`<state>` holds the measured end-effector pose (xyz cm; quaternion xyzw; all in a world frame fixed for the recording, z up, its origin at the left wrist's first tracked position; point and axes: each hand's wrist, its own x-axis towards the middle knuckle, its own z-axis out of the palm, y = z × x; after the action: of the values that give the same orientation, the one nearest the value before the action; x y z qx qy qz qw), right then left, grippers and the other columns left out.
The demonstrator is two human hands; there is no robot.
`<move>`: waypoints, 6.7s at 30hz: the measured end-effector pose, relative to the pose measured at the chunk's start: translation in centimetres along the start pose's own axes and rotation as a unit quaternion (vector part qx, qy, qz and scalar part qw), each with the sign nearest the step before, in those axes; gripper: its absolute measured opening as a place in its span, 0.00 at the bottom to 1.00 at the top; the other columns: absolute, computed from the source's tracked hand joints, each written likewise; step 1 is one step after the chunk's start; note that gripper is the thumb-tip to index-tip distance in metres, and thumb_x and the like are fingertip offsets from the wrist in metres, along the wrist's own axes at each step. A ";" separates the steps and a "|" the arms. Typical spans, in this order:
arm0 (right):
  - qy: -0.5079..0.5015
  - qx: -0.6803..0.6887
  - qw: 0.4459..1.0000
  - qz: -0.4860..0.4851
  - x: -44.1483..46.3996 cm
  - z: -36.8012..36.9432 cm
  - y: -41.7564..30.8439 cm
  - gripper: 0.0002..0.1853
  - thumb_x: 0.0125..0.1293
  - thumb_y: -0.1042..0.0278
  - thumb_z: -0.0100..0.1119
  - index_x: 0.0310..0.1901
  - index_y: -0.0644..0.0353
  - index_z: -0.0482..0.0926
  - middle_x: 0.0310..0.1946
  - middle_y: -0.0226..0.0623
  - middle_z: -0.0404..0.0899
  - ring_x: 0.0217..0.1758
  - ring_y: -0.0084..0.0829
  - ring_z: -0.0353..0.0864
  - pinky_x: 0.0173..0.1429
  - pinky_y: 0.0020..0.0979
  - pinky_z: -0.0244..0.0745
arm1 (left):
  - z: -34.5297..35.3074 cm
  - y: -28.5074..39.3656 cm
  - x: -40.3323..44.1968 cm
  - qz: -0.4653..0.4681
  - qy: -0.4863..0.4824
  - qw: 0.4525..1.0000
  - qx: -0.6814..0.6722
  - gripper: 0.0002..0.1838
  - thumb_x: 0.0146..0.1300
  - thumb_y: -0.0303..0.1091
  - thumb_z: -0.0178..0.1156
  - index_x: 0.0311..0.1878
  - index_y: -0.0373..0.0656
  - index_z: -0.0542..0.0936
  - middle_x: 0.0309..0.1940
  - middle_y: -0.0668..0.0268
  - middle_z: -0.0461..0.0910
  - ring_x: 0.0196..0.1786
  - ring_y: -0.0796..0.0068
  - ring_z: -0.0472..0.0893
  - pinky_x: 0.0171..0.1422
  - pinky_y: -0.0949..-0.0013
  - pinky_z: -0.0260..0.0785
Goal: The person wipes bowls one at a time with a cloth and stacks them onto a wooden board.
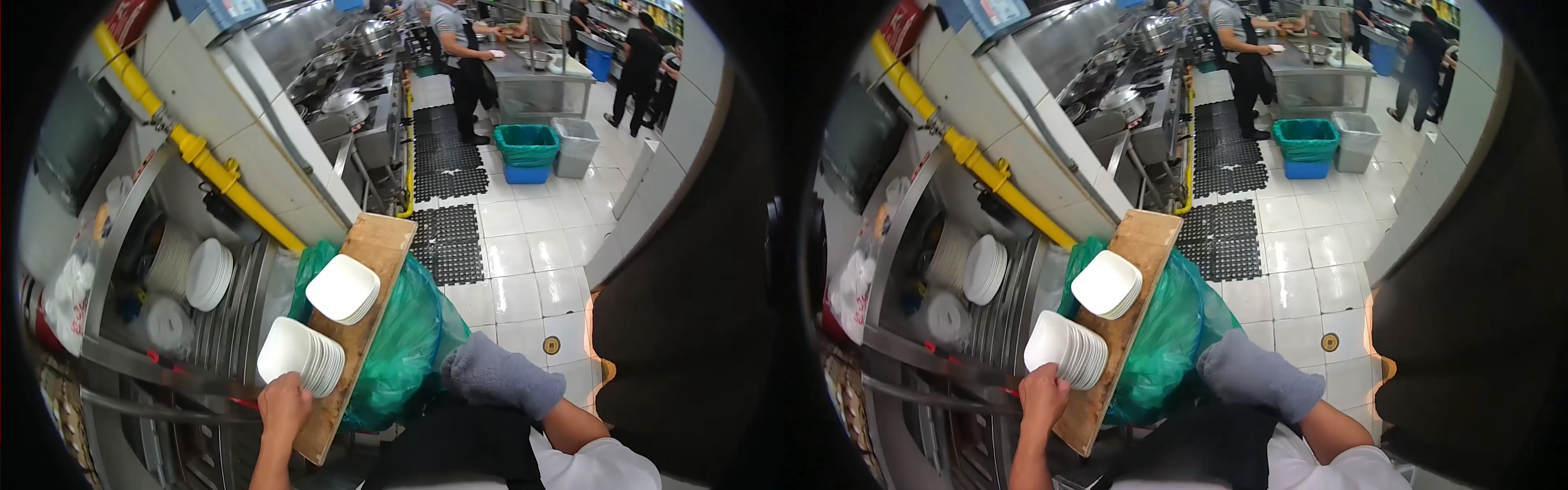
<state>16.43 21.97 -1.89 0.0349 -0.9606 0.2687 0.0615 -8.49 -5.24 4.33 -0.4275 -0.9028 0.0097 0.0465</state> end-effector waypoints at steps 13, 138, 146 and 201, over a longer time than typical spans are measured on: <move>-0.111 0.184 0.935 0.283 -0.3 -7.1 -1.9 0.25 0.48 0.59 0.76 0.48 0.53 0.79 0.45 0.43 0.79 0.43 0.41 0.80 0.58 0.35 0.72 | 0.3 -1.5 2.1 0.014 -0.115 0.991 -0.061 0.26 0.62 0.40 0.67 0.60 0.36 0.80 0.40 0.50 0.78 0.48 0.47 0.79 0.54 0.53 0.72; 0.113 0.001 0.993 0.037 6.5 -6.8 -7.5 0.09 0.48 0.70 0.70 0.30 0.57 0.78 0.35 0.38 0.81 0.31 0.35 0.80 0.35 0.38 0.73 | 9.9 13.6 -1.6 -0.143 -0.025 0.417 -0.897 0.27 0.75 0.33 0.52 0.73 0.38 0.61 0.64 0.59 0.72 0.65 0.70 0.73 0.70 0.66 0.64; 0.163 -0.055 0.985 -0.003 6.6 1.7 -4.5 0.35 0.63 0.61 0.64 0.69 0.62 0.66 0.66 0.52 0.66 0.75 0.53 0.57 0.81 0.46 0.41 | 6.2 14.0 -0.8 -0.006 0.058 0.634 -0.771 0.29 0.77 0.37 0.50 0.76 0.36 0.57 0.69 0.59 0.68 0.70 0.70 0.66 0.76 0.66 0.54; 0.121 -0.308 0.943 -0.019 15.9 -4.3 2.2 0.13 0.47 0.55 0.62 0.25 0.57 0.81 0.27 0.47 0.77 0.37 0.49 0.76 0.47 0.42 0.64 | 12.5 10.9 10.0 -0.180 0.269 0.822 -0.468 0.47 0.70 0.44 0.58 0.77 0.27 0.42 0.78 0.38 0.45 0.81 0.45 0.48 0.82 0.54 0.41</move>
<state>0.93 25.55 2.79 -0.0004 -0.9810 -0.0398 0.1901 -7.55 9.66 -7.96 -0.2131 -0.8114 -0.5379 0.0825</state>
